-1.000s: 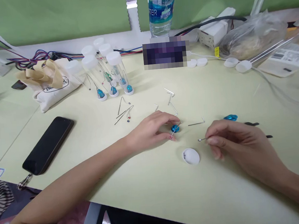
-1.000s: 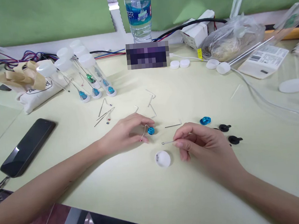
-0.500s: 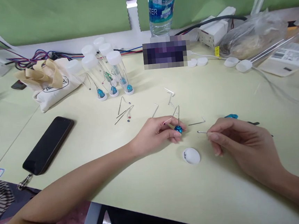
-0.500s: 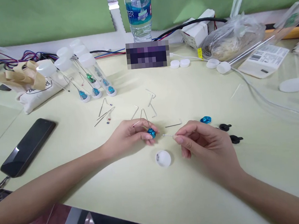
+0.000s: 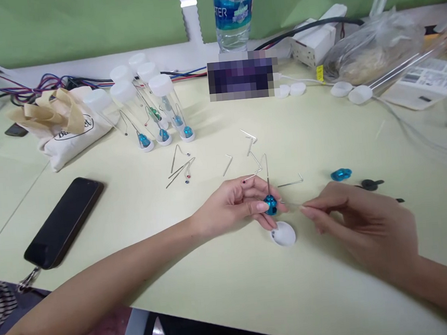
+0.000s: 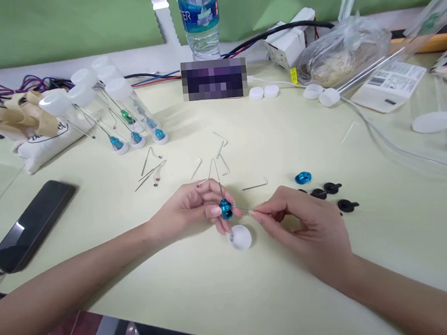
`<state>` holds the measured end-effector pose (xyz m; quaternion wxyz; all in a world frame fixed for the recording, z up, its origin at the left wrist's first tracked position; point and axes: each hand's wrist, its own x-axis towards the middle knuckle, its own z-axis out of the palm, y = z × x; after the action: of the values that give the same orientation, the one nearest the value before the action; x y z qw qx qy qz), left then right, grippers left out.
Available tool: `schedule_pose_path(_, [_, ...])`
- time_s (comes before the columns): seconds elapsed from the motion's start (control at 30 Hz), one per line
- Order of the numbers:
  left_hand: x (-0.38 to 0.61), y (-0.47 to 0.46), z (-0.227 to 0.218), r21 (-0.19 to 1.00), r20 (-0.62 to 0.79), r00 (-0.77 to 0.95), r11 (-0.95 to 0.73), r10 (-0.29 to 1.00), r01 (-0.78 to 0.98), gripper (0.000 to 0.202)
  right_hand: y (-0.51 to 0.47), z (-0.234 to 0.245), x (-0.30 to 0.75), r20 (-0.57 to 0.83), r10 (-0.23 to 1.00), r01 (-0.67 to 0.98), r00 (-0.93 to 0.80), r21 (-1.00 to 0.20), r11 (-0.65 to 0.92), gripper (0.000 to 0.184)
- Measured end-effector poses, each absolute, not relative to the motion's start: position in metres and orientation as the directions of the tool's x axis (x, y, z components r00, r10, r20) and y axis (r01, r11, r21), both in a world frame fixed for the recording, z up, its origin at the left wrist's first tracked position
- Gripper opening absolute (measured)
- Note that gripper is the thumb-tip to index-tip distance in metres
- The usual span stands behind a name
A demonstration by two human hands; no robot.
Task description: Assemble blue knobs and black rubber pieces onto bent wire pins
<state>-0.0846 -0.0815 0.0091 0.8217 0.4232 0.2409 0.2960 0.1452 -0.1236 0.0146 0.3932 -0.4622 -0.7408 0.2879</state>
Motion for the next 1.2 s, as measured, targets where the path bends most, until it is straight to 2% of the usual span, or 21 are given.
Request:
schedule_pose_path(0.17, [-0.083, -0.082, 0.006, 0.837, -0.145, 0.73, 0.476, 0.667, -0.269, 0.015, -0.124, 0.024, 0.139, 0.448, 0.827, 0.529, -0.34, -0.636, 0.562, 0.016])
schedule_pose_path(0.3, [-0.082, -0.084, 0.005, 0.837, -0.163, 0.729, 0.484, 0.665, -0.254, 0.016, -0.125, 0.029, 0.135, 0.489, 0.792, 0.581, -0.365, -0.545, 0.604, 0.019])
schedule_pose_path(0.57, [-0.081, -0.083, 0.007, 0.842, -0.17, 0.721, 0.479, 0.671, -0.247, 0.018, -0.127, 0.023, 0.139, 0.537, 0.75, 0.609, -0.385, -0.463, 0.644, 0.018])
schedule_pose_path(1.03, [-0.081, -0.086, 0.008, 0.842, -0.192, 0.704, 0.483, 0.684, -0.24, 0.019, -0.126, 0.021, 0.139, 0.547, 0.735, 0.641, -0.402, -0.405, 0.652, 0.019])
schedule_pose_path(1.2, [-0.081, -0.087, 0.005, 0.841, -0.191, 0.7, 0.483, 0.688, -0.245, 0.02, -0.127, 0.023, 0.14, 0.55, 0.698, 0.637, -0.459, -0.343, 0.69, 0.022])
